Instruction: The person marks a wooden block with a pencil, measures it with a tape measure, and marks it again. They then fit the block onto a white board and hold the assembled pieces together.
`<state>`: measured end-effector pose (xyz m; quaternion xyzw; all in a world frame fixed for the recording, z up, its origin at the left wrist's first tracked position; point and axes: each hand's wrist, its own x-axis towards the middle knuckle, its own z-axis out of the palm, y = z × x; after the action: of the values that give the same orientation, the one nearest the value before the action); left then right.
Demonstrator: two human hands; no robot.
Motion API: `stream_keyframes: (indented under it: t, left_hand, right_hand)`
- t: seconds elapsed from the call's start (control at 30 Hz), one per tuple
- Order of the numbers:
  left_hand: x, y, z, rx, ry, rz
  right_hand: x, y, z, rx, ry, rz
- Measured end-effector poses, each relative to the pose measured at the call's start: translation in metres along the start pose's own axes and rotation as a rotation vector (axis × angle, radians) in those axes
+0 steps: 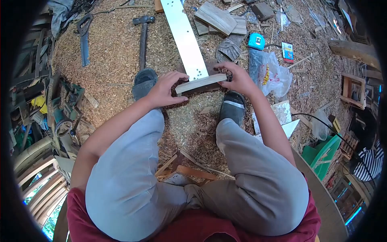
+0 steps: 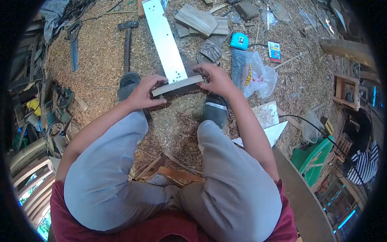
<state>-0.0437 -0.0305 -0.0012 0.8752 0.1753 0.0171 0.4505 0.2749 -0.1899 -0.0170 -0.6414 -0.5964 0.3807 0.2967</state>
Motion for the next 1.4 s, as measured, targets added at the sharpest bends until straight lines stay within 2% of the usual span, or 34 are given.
stream_keyframes:
  t: [0.53,0.63,0.83,1.4]
  left_hand:
    - [0.004,-0.005,0.005,-0.047,0.025,0.065]
    - [0.005,-0.004,0.004,-0.054,0.025,0.069]
    - [0.006,-0.007,0.007,-0.084,0.037,0.078]
    - [0.007,-0.010,0.008,-0.084,0.039,0.096]
  right_hand:
    - [0.005,0.003,0.002,-0.010,0.004,-0.042]
    - [0.006,0.002,0.001,0.021,-0.054,0.014]
    - [0.008,0.002,0.003,0.012,-0.009,-0.071]
    - [0.008,-0.003,0.001,0.018,-0.029,-0.048]
